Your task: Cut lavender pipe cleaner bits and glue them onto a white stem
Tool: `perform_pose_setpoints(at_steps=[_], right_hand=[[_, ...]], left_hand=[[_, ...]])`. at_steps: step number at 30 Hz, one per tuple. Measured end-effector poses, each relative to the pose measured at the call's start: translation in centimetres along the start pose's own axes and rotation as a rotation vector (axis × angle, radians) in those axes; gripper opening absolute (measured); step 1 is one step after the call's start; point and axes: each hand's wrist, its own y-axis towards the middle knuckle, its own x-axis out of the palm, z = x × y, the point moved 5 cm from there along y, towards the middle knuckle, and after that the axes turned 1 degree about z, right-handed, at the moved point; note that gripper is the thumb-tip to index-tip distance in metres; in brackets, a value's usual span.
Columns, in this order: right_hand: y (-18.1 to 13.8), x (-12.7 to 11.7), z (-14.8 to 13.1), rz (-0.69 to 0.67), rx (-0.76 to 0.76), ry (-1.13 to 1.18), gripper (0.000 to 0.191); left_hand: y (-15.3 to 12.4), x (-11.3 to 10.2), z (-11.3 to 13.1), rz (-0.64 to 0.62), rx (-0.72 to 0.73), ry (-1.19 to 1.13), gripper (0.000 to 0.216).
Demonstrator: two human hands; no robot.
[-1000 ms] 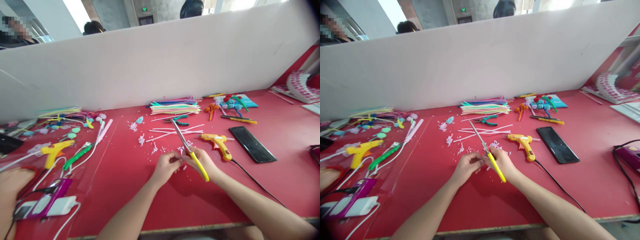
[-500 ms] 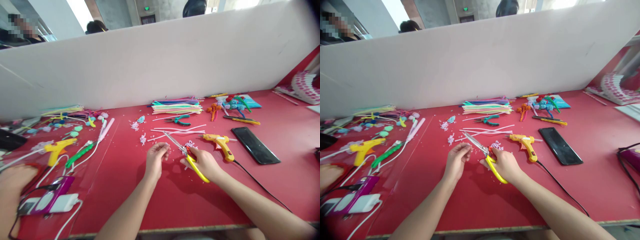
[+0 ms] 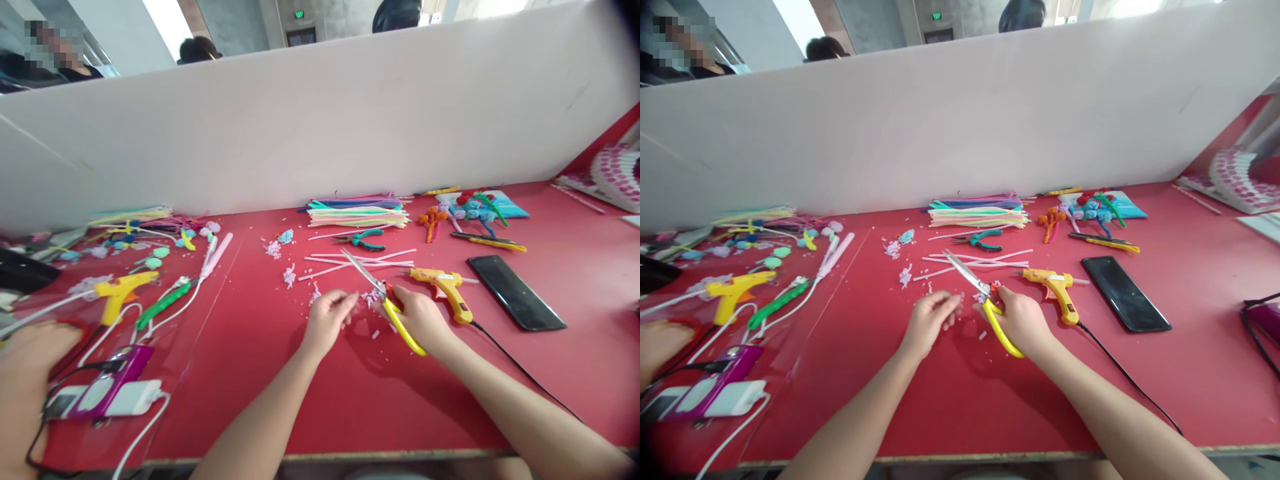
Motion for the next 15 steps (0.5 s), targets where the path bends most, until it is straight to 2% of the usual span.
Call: perform_pose_setpoints(at_steps=[2,4,7,9,12,15], right_hand=[[0.3,-0.4,0.5,0.024,0.028,0.009,0.034],[0.4,-0.7,0.9,0.039,0.045,0.020,0.034],[0.4,-0.8,1.1,0.047,0.053,0.046,0.033],[0.4,-0.7,1.2,0.045,0.056,0.066,0.032],[0.5,-0.5,1.2,0.040,0.056,0.103,0.029],[0.5,-0.4,1.2,0.040,0.059,0.143,0.029]], left_hand=[[0.0,0.5,-0.1,-0.068,0.024,0.123,0.028],[0.2,0.5,-0.2,-0.082,0.061,0.232,0.032],[0.4,0.2,0.0,-0.067,0.119,0.371,0.016],[0.1,0.6,0.0,-0.103,0.146,0.446,0.004],[-0.9,1.9,-0.3,-0.213,0.167,0.537,0.005],[-1.7,3.1,-0.8,-0.265,0.158,0.589,0.002]])
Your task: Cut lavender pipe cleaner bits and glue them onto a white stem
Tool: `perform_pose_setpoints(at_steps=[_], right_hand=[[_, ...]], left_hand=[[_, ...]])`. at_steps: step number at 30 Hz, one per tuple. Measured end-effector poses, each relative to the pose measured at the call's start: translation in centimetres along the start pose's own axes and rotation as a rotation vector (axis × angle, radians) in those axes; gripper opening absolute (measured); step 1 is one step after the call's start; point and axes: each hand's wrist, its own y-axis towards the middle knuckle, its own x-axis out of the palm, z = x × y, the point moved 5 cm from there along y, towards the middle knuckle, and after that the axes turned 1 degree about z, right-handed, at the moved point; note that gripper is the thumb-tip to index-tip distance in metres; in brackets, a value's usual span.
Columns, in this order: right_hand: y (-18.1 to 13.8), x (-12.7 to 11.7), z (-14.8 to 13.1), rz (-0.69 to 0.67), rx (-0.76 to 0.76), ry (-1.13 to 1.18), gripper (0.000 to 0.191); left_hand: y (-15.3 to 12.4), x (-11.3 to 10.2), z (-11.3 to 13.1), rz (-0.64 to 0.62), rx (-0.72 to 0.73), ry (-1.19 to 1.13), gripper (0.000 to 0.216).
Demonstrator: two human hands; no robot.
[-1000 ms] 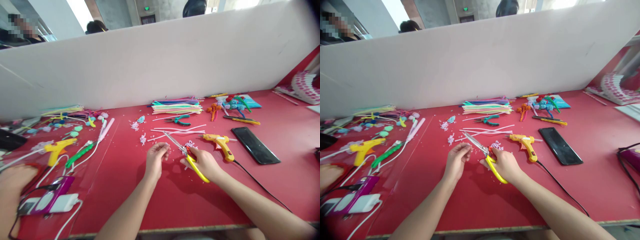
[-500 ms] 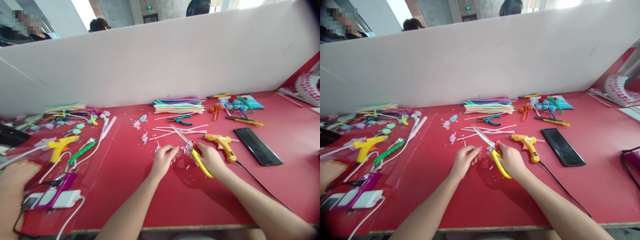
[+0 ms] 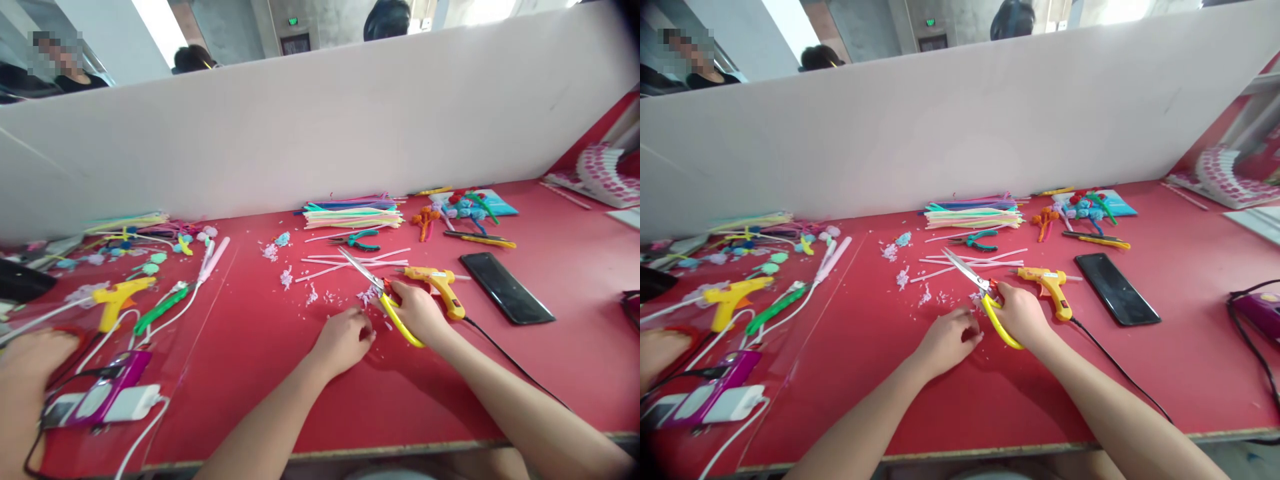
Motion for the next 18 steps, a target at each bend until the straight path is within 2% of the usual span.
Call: perform_pose_setpoints(at_steps=[5,10,12,18], right_hand=[[-0.2,0.3,-0.2,-0.050,-0.010,0.109,0.027],[-1.0,1.4,-1.4,-0.265,-0.098,0.317,0.018],[-1.3,1.7,-1.8,-0.309,-0.116,0.371,0.015],[-1.4,1.9,-1.8,-0.284,-0.120,0.394,0.011]], left_hand=[[0.2,0.0,-0.1,-0.008,-0.038,-0.053,0.004],[0.9,-1.2,-0.6,0.001,-0.076,-0.228,0.013],[0.9,-1.4,-0.7,-0.017,-0.074,-0.284,0.013],[0.5,-1.3,-0.1,-0.017,-0.040,-0.314,0.008]])
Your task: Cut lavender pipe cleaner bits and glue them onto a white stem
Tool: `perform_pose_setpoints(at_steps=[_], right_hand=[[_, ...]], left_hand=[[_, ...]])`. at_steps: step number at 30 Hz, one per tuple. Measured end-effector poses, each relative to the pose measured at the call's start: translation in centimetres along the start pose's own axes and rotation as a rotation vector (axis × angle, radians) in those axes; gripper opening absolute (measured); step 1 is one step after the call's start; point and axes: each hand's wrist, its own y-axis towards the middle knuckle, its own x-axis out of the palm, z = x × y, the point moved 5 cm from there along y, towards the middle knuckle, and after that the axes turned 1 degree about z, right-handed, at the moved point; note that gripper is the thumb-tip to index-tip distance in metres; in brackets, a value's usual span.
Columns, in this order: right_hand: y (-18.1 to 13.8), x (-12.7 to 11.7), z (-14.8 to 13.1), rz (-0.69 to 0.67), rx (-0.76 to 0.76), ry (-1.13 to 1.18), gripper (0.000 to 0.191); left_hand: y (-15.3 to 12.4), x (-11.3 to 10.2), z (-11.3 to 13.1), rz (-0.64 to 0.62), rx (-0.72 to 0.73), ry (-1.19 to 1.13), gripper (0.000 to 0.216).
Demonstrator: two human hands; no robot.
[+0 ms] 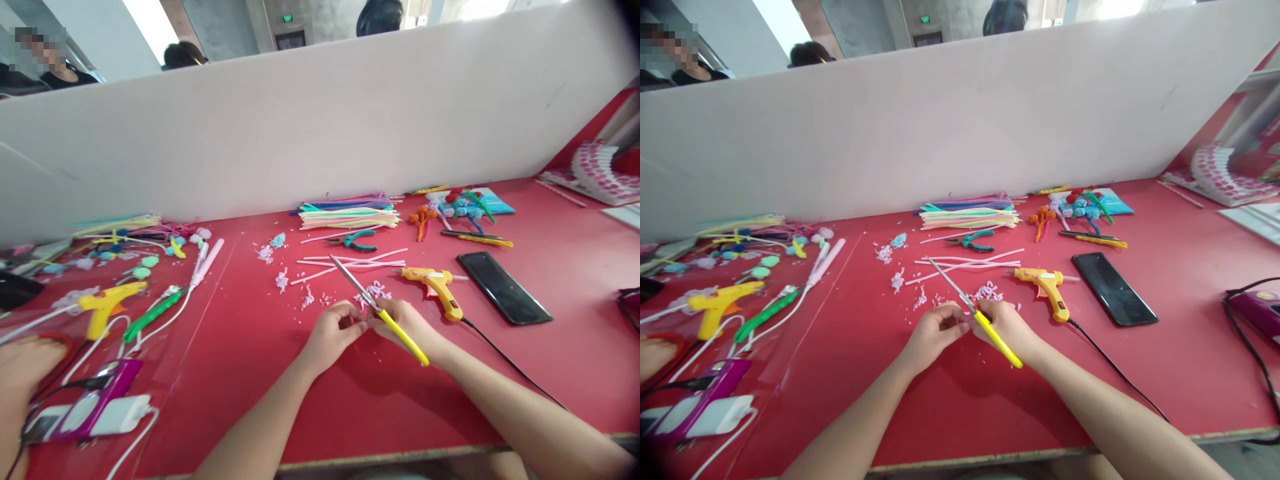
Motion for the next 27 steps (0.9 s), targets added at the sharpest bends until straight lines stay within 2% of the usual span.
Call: perform_pose_setpoints(at_steps=[6,9,12,17,21,27], right_hand=[[0.0,-0.2,0.0,0.057,-0.002,-0.065,0.022],[-0.2,-0.8,-0.3,0.097,-0.005,-0.170,0.025],[-0.3,-1.1,-0.4,0.138,0.009,-0.393,0.028],[-0.3,-0.7,-0.4,0.127,0.024,-0.606,0.036],[-0.3,-0.3,-0.4,0.133,-0.009,-0.703,0.040],[-0.3,-0.2,-0.2,0.134,-0.053,-0.745,0.040]], left_hand=[[-0.2,-0.1,0.6,0.079,0.024,-0.039,0.002],[-0.1,-1.1,0.4,0.193,-0.007,-0.163,0.007],[-0.1,-2.5,-0.2,0.337,-0.048,-0.298,0.013],[-0.1,-4.1,-0.7,0.489,-0.058,-0.465,0.017],[0.0,-4.7,-0.6,0.528,-0.057,-0.537,0.016],[0.1,-4.7,-0.6,0.501,-0.073,-0.576,0.014]])
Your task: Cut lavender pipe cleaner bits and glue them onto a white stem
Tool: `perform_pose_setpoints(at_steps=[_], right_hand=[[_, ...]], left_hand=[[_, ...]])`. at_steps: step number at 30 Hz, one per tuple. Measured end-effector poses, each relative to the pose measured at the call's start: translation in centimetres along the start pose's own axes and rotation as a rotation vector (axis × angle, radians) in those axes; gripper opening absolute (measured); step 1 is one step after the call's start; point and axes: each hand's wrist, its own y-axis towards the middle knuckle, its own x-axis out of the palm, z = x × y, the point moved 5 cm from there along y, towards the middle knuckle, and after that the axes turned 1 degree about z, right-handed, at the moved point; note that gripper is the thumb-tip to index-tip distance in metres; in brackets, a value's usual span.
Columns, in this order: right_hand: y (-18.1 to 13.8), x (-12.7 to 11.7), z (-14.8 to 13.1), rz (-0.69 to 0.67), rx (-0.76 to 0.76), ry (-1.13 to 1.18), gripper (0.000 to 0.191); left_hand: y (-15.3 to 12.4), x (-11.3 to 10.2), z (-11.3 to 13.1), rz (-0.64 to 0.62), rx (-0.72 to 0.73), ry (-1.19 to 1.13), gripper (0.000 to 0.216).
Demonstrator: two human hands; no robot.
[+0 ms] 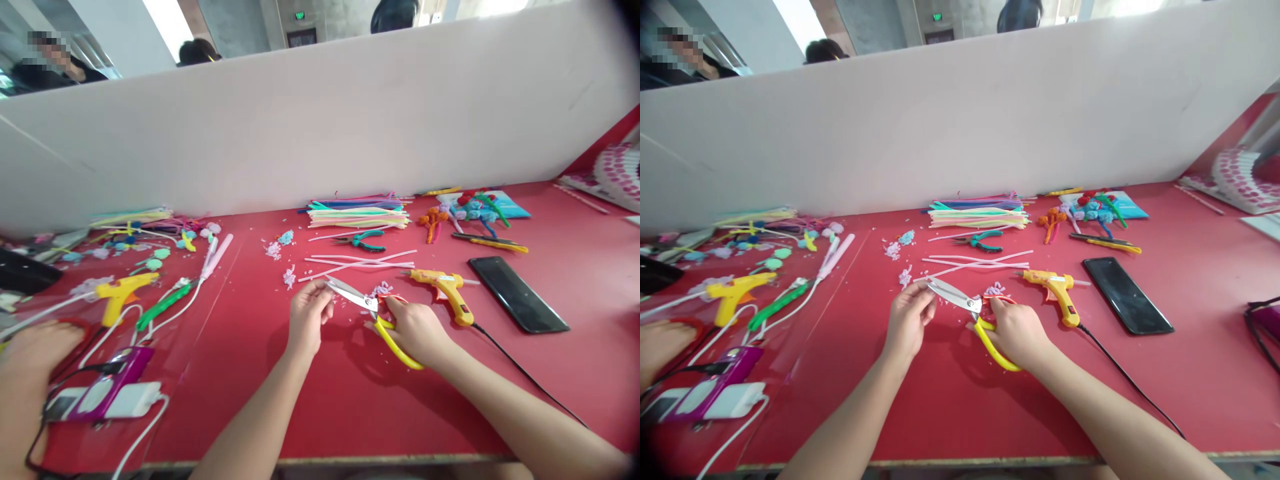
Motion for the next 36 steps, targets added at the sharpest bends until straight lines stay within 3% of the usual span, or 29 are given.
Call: perform_pose_setpoints(at_steps=[16,36], right_hand=[[-0.05,0.19,0.35,0.020,-0.037,0.000,0.041],[0.08,-0.05,0.40,-0.017,0.043,0.054,0.040]], left_hand=[[0.24,0.03,0.43,-0.038,0.013,0.008,0.013],[0.23,0.03,0.44,-0.052,0.011,0.026,0.016]])
